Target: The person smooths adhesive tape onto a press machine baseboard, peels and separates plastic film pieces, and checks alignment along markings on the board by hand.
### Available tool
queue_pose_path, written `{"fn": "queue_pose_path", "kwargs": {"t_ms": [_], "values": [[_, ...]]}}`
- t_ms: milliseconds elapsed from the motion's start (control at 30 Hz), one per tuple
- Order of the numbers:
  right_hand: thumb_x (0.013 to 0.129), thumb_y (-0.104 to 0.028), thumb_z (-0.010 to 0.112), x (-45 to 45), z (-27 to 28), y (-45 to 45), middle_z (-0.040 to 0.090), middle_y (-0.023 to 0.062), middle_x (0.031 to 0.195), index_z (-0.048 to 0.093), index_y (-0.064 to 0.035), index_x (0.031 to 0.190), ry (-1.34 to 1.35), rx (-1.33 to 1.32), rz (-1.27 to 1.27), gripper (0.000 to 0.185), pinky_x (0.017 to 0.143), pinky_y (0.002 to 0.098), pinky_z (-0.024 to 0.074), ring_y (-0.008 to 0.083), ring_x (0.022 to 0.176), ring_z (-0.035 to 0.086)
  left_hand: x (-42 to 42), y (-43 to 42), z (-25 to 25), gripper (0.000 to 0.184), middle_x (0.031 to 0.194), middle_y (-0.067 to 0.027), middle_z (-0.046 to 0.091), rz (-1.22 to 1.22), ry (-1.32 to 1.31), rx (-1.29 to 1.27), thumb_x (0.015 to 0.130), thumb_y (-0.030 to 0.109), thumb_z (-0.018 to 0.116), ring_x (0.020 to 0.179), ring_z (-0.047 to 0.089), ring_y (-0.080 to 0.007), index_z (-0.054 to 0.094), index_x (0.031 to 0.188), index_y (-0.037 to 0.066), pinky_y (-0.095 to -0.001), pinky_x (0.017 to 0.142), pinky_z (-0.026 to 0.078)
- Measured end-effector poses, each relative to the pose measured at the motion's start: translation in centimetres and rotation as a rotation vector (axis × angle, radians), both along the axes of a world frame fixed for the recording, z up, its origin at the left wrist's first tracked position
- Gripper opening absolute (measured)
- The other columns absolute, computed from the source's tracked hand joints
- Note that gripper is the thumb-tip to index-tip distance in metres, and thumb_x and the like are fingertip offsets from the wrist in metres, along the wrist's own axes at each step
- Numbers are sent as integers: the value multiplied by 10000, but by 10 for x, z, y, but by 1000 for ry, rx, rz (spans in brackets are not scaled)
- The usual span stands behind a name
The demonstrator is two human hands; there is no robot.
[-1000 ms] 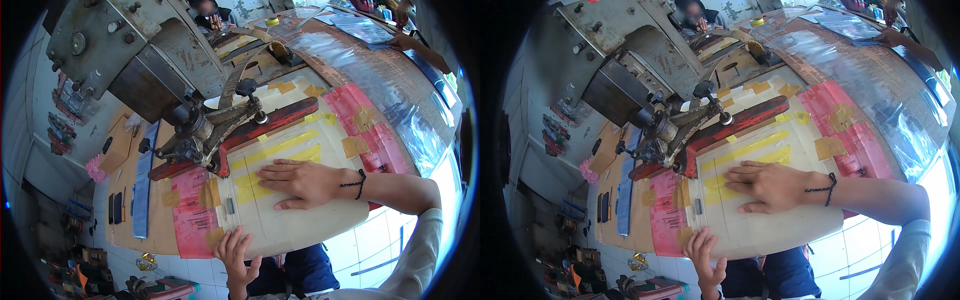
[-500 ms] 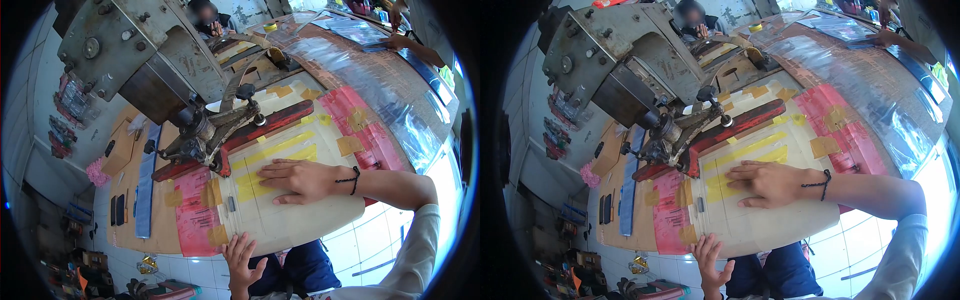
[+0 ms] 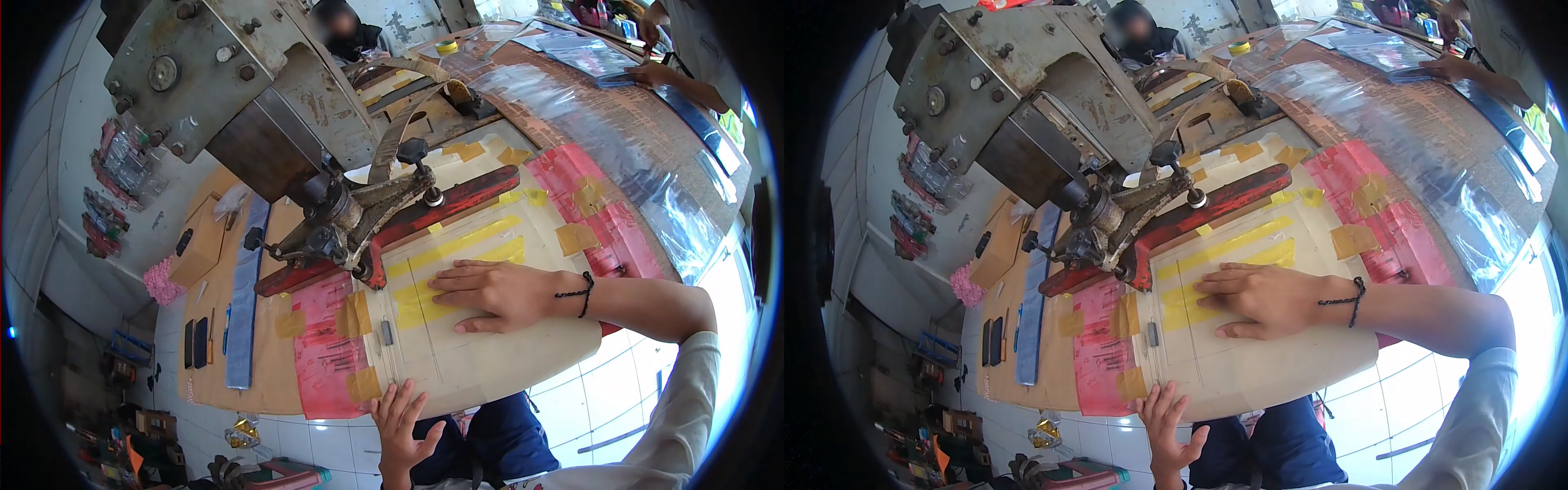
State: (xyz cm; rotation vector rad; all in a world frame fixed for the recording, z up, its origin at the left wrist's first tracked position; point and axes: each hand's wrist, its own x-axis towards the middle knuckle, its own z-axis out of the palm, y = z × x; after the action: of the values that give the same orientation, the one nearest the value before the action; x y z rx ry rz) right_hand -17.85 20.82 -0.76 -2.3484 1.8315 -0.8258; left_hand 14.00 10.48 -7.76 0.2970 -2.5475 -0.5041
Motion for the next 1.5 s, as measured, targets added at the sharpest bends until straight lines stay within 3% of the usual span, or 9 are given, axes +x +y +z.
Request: {"fn": "queue_pose_path", "kwargs": {"t_ms": [400,500,600,700,800,900,1200,1300,1500], "values": [[989,-366,551,-1,0,2,490,224,1452,576,12,1321,-27,18,7,504,1193,447,328,365,1371,447,-1,1,-6,544,1448,-143,523,19,11,-33,840,394,721,1406,373,-351,603,1289,110,-530,1194,98],[992,-365,546,-1,1,3,493,212,1456,580,4,1316,-32,32,3,492,1186,445,342,375,1363,451,-4,3,-3,509,1432,-111,558,33,49,-15,847,386,734,1407,393,-310,633,1282,142,-487,1207,103],[997,-363,540,-1,1,3,495,202,1460,580,2,1317,-31,33,1,487,1180,446,352,381,1355,458,-11,7,8,584,1466,-124,511,0,68,-30,885,413,731,1388,412,-316,574,1352,100,-539,1155,227],[999,-354,537,-3,2,1,500,200,1456,582,3,1310,-19,21,-5,476,1178,446,356,381,1347,466,-16,10,20,519,1373,-128,588,23,101,-66,896,383,725,1317,489,-271,612,1298,76,-484,1127,300],[998,-344,538,-1,-1,4,505,199,1449,590,3,1295,-33,28,0,459,1177,448,361,374,1346,468,-2,4,0,573,1473,-143,496,23,-22,-22,845,395,725,1425,343,-352,577,1320,110,-540,1197,81],[997,-337,539,-1,1,3,510,197,1442,596,2,1281,-43,15,7,445,1176,455,366,367,1347,468,-4,8,5,538,1461,-114,526,46,-5,11,847,381,741,1419,371,-313,616,1310,137,-494,1207,90],[994,-317,549,-1,1,7,519,197,1430,600,4,1270,-56,14,9,426,1179,465,363,367,1345,471,-4,8,6,563,1467,-121,517,46,-17,16,847,377,742,1417,370,-327,597,1330,128,-501,1206,86],[993,-312,551,-2,2,8,524,204,1422,604,10,1263,-58,11,13,423,1178,466,362,368,1339,477,-2,7,4,581,1485,-149,481,28,-41,2,851,384,722,1427,337,-368,561,1334,105,-560,1193,71],[984,-296,566,-2,0,7,537,220,1400,615,19,1250,-75,-3,20,415,1178,466,358,369,1328,487,-3,6,5,584,1480,-149,484,20,-36,10,848,382,722,1417,344,-373,561,1335,102,-562,1192,68]]}}
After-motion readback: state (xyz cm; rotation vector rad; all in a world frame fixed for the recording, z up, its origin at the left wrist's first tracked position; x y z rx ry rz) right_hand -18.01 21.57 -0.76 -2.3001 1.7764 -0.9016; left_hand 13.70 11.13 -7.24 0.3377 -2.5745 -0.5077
